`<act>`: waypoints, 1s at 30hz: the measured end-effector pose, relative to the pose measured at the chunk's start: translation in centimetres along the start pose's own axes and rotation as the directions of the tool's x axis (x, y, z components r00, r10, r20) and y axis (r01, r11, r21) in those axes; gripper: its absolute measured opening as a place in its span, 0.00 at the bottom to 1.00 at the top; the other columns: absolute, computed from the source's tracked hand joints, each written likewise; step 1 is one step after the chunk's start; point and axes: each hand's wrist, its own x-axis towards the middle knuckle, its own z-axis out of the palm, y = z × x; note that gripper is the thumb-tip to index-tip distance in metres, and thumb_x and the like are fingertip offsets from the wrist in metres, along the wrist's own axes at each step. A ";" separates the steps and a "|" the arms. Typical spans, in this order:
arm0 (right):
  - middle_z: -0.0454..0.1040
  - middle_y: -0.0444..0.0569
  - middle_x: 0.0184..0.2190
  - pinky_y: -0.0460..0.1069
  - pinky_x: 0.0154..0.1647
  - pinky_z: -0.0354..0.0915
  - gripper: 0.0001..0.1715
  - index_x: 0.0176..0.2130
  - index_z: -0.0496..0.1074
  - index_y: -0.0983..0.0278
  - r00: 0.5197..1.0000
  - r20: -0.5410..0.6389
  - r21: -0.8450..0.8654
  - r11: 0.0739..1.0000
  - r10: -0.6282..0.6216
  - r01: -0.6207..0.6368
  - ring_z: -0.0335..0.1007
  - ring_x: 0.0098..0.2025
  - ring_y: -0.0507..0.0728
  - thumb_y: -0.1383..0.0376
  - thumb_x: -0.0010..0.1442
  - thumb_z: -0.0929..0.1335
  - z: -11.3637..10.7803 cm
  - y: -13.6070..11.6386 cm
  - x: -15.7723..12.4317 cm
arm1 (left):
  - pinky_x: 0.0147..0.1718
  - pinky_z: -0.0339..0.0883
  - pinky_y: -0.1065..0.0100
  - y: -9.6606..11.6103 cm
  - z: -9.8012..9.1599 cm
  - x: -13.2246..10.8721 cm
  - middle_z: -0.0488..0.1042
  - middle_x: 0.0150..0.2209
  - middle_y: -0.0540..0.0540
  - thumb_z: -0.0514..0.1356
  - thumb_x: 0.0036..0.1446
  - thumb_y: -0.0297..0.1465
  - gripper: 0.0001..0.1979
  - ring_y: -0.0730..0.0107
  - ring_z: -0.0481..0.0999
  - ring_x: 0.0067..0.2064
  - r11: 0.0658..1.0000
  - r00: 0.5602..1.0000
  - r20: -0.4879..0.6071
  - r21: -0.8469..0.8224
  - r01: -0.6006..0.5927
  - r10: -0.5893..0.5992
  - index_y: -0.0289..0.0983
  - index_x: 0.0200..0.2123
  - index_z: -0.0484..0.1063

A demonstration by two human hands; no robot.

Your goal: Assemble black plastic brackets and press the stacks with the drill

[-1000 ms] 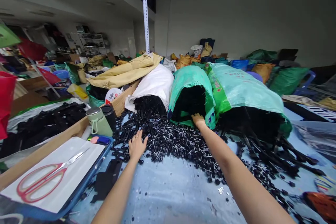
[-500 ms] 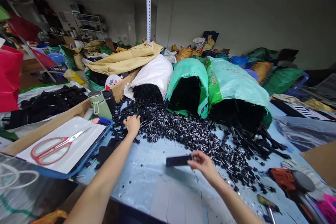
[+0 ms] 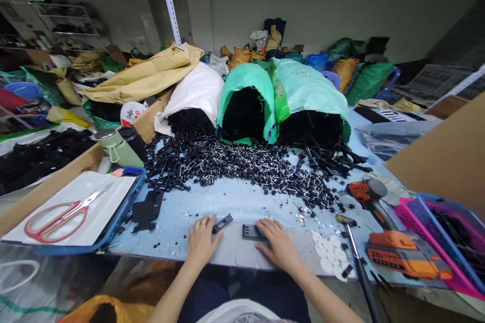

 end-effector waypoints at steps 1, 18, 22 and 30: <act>0.64 0.51 0.51 0.60 0.56 0.47 0.28 0.55 0.58 0.58 0.999 0.019 -0.021 0.999 -0.027 0.027 0.55 0.54 0.60 0.62 0.55 0.65 0.1 -0.5 0.8 | 0.40 0.58 0.59 0.3 0.2 0.4 0.68 0.44 0.40 0.51 0.55 0.38 0.20 0.57 0.64 0.46 0.999 0.999 0.010 -0.025 -0.046 0.046 0.39 0.49 0.64; 0.68 0.46 0.30 0.45 0.22 0.64 0.32 0.56 0.58 0.61 0.937 0.103 0.960 0.213 0.333 -0.181 0.65 0.24 0.49 0.51 0.55 0.62 -0.2 -4.3 4.2 | 0.37 0.64 0.66 7.5 -3.6 2.0 0.68 0.34 0.46 0.49 0.57 0.37 0.20 0.69 0.70 0.35 0.661 0.999 0.012 -0.750 -0.020 0.044 0.40 0.51 0.63; 0.68 0.47 0.34 0.46 0.24 0.65 0.30 0.55 0.59 0.59 0.983 0.053 0.888 0.442 0.178 -0.128 0.63 0.24 0.48 0.54 0.55 0.64 -1.9 -3.2 4.2 | 0.40 0.62 0.64 8.0 -4.1 1.7 0.67 0.34 0.45 0.48 0.58 0.36 0.19 0.68 0.68 0.37 0.690 0.998 -0.015 -0.723 -0.048 0.054 0.39 0.51 0.63; 0.63 0.47 0.35 0.45 0.24 0.65 0.28 0.57 0.56 0.57 0.992 -0.108 0.735 0.678 0.070 0.032 0.61 0.25 0.48 0.57 0.57 0.62 -2.1 -4.7 3.7 | 0.37 0.63 0.68 10.0 -4.3 0.8 0.66 0.37 0.44 0.48 0.58 0.36 0.18 0.69 0.68 0.38 0.574 0.966 -0.173 -0.818 -0.034 -0.190 0.39 0.50 0.65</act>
